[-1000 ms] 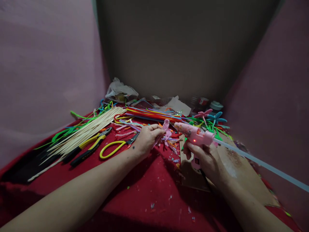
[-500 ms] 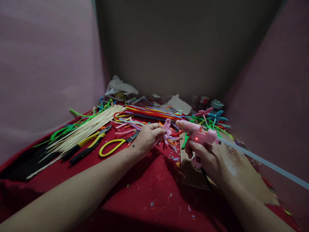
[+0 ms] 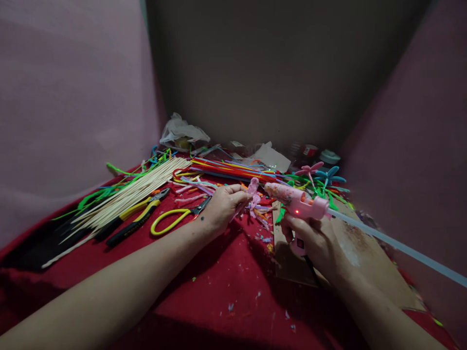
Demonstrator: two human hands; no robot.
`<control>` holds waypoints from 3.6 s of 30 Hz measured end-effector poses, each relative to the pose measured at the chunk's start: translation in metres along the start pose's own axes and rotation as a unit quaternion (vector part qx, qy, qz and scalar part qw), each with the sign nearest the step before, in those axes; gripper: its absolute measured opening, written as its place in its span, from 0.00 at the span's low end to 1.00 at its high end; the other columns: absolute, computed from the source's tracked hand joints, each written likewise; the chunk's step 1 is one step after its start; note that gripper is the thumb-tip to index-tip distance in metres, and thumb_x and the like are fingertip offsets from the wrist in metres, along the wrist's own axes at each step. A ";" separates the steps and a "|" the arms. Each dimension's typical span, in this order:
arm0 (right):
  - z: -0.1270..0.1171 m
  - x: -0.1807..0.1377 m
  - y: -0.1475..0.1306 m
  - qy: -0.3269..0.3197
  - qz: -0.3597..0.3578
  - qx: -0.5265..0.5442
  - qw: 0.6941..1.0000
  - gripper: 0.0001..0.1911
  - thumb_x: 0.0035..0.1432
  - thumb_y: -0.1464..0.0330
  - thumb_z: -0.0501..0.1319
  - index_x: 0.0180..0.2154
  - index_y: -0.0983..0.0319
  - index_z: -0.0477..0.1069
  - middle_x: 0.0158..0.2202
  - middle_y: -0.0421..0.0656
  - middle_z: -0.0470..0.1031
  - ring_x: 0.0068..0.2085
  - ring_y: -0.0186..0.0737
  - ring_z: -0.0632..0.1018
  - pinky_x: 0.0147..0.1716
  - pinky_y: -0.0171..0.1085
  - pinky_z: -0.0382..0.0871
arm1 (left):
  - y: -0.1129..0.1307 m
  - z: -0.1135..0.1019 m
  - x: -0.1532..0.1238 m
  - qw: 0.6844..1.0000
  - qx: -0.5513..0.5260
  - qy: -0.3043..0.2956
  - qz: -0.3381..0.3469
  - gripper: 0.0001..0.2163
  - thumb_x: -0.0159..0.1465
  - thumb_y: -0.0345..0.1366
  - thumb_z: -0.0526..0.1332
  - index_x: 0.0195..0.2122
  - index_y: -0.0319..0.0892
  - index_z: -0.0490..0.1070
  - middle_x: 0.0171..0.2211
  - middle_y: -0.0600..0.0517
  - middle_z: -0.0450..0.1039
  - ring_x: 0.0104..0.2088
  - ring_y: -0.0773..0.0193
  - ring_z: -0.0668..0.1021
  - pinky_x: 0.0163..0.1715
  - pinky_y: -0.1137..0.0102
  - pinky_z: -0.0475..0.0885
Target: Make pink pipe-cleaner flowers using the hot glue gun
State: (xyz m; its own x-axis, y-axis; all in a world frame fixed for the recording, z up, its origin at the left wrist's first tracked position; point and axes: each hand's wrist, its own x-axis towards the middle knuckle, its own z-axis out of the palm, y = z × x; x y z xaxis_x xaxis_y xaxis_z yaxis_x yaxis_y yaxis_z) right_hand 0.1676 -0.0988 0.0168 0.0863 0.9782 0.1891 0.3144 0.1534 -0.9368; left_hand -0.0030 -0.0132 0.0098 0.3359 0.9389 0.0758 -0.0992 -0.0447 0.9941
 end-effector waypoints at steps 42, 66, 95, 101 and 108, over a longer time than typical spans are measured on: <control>-0.001 -0.001 0.006 0.020 0.011 -0.049 0.999 0.13 0.51 0.64 0.55 0.18 0.61 0.61 0.17 0.38 0.63 0.20 0.31 0.64 0.18 0.32 0.56 | -0.001 -0.002 0.001 1.000 -0.001 -0.029 0.007 0.07 0.51 0.28 0.58 0.18 0.39 0.63 0.13 0.58 0.57 0.15 0.75 0.58 0.17 0.74 0.51; -0.003 -0.002 0.009 0.003 -0.029 -0.067 0.997 0.15 0.52 0.63 0.55 0.16 0.60 0.60 0.16 0.38 0.61 0.19 0.31 0.62 0.17 0.33 0.56 | 0.000 -0.002 0.001 1.000 -0.002 -0.022 0.015 0.07 0.51 0.29 0.57 0.18 0.39 0.63 0.13 0.59 0.56 0.15 0.75 0.58 0.17 0.75 0.51; -0.003 -0.005 0.021 -0.015 -0.033 -0.106 0.994 0.15 0.54 0.63 0.54 0.18 0.59 0.61 0.18 0.39 0.61 0.21 0.34 0.62 0.18 0.35 0.57 | 0.009 -0.001 -0.003 0.999 0.022 0.003 0.024 0.07 0.52 0.29 0.56 0.18 0.39 0.63 0.15 0.57 0.59 0.16 0.73 0.60 0.19 0.73 0.55; -0.002 -0.007 0.011 -0.005 -0.042 -0.102 0.994 0.16 0.54 0.63 0.53 0.17 0.60 0.62 0.18 0.39 0.62 0.21 0.33 0.63 0.20 0.35 0.58 | 0.009 -0.001 -0.004 0.999 0.035 0.000 0.026 0.07 0.52 0.30 0.56 0.18 0.38 0.64 0.15 0.57 0.59 0.17 0.73 0.60 0.20 0.74 0.55; 0.001 -0.006 0.008 0.016 -0.011 -0.044 0.999 0.14 0.52 0.63 0.56 0.18 0.60 0.63 0.16 0.38 0.63 0.19 0.32 0.63 0.18 0.35 0.57 | 0.008 0.000 -0.004 0.999 0.032 -0.006 0.025 0.08 0.52 0.28 0.55 0.17 0.39 0.63 0.14 0.57 0.58 0.17 0.73 0.60 0.20 0.73 0.55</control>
State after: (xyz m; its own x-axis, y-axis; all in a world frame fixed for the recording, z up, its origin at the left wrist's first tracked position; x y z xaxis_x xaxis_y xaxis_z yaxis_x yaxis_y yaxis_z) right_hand 0.1686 -0.1030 0.0076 0.1073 0.9696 0.2201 0.3989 0.1608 -0.9028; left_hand -0.0056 -0.0175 0.0178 0.3432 0.9309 0.1254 -0.0567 -0.1127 0.9920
